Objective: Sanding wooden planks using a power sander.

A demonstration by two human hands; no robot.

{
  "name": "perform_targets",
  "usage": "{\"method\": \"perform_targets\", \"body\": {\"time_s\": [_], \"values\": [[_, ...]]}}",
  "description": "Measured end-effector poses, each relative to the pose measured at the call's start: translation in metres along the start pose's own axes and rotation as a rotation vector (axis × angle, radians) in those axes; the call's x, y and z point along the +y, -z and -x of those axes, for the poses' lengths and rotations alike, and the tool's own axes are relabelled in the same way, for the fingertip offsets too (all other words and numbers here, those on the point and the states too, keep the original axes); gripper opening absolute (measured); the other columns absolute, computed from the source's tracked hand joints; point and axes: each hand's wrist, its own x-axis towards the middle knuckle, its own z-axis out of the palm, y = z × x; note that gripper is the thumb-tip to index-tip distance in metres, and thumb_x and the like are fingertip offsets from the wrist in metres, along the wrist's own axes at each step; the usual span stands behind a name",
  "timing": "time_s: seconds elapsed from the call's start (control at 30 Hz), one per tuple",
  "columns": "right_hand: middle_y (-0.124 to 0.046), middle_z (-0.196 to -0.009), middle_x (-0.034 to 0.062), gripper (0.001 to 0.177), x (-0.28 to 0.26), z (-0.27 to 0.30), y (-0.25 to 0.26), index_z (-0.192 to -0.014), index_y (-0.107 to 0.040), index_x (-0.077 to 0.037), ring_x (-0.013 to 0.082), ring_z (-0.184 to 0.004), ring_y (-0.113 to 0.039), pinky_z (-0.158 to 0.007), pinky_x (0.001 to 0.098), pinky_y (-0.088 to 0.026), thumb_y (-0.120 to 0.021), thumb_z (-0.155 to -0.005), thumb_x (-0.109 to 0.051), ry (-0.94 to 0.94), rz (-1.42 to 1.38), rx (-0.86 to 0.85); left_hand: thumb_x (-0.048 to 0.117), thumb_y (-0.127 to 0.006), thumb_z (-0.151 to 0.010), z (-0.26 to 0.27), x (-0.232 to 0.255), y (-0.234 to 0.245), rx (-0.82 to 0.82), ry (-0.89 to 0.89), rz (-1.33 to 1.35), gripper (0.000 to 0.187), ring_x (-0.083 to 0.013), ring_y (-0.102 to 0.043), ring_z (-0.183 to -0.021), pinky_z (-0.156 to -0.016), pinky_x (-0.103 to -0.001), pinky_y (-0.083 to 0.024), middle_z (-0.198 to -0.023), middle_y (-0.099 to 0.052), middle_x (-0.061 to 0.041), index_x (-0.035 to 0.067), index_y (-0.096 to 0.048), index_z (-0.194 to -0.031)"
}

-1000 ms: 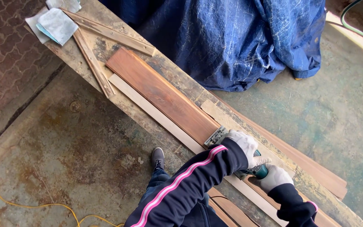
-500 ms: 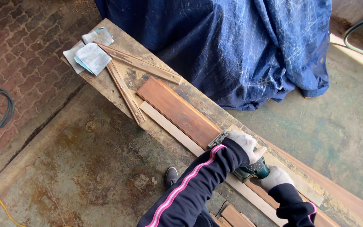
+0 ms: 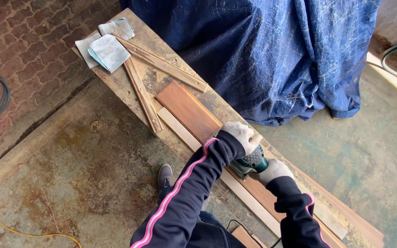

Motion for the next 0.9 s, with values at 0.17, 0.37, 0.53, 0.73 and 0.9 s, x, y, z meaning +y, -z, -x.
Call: {"method": "perform_targets", "body": {"time_s": [0.17, 0.37, 0.53, 0.73, 0.9], "values": [[-0.078, -0.102, 0.0157, 0.053, -0.044, -0.004, 0.01, -0.107, -0.078, -0.013, 0.0307, -0.097, -0.075, -0.091, 0.0418, -0.057, -0.087, -0.068, -0.047, -0.002, -0.033, 0.024, 0.057, -0.045, -0.096, -0.03, -0.039, 0.021, -0.228, -0.076, -0.13, 0.061, -0.032, -0.073, -0.089, -0.085, -0.045, -0.053, -0.09, -0.075, -0.015, 0.005, -0.078, -0.091], [-0.078, -0.101, 0.0163, 0.052, -0.12, -0.015, 0.028, -0.106, -0.078, -0.011, 0.0317, -0.097, -0.075, -0.09, 0.042, -0.057, -0.085, -0.071, -0.048, -0.061, -0.053, 0.001, 0.058, -0.044, -0.097, -0.049, -0.085, 0.079, -0.326, -0.101, -0.155, 0.062, -0.0324, -0.073, -0.09, -0.088, -0.045, -0.053, -0.088, -0.076, -0.016, 0.009, -0.08, -0.09], [-0.077, -0.104, 0.0134, 0.048, -0.187, -0.025, 0.045, -0.109, -0.077, -0.019, 0.0317, -0.099, -0.073, -0.09, 0.043, -0.057, -0.084, -0.071, -0.047, -0.062, -0.041, -0.001, 0.054, -0.048, -0.097, -0.059, -0.139, 0.116, -0.252, -0.104, -0.089, 0.056, -0.034, -0.072, -0.086, -0.084, -0.045, -0.054, -0.085, -0.075, -0.016, 0.009, -0.079, -0.085], [-0.077, -0.104, 0.0127, 0.045, -0.251, -0.044, 0.058, -0.109, -0.077, -0.02, 0.0323, -0.1, -0.072, -0.09, 0.0435, -0.056, -0.083, -0.072, -0.046, -0.028, -0.043, 0.007, 0.051, -0.051, -0.097, -0.073, -0.192, 0.153, -0.204, -0.098, -0.063, 0.053, -0.0358, -0.072, -0.08, -0.079, -0.047, -0.054, -0.081, -0.074, -0.017, 0.009, -0.078, -0.082], [-0.077, -0.102, 0.0139, 0.042, -0.289, -0.059, 0.058, -0.109, -0.077, -0.02, 0.0329, -0.098, -0.073, -0.091, 0.0433, -0.057, -0.08, -0.075, -0.043, -0.013, -0.044, -0.003, 0.051, -0.051, -0.098, -0.078, -0.225, 0.183, -0.212, -0.063, -0.078, 0.054, -0.0354, -0.072, -0.077, -0.079, -0.046, -0.055, -0.08, -0.074, -0.018, 0.008, -0.078, -0.08]]}}
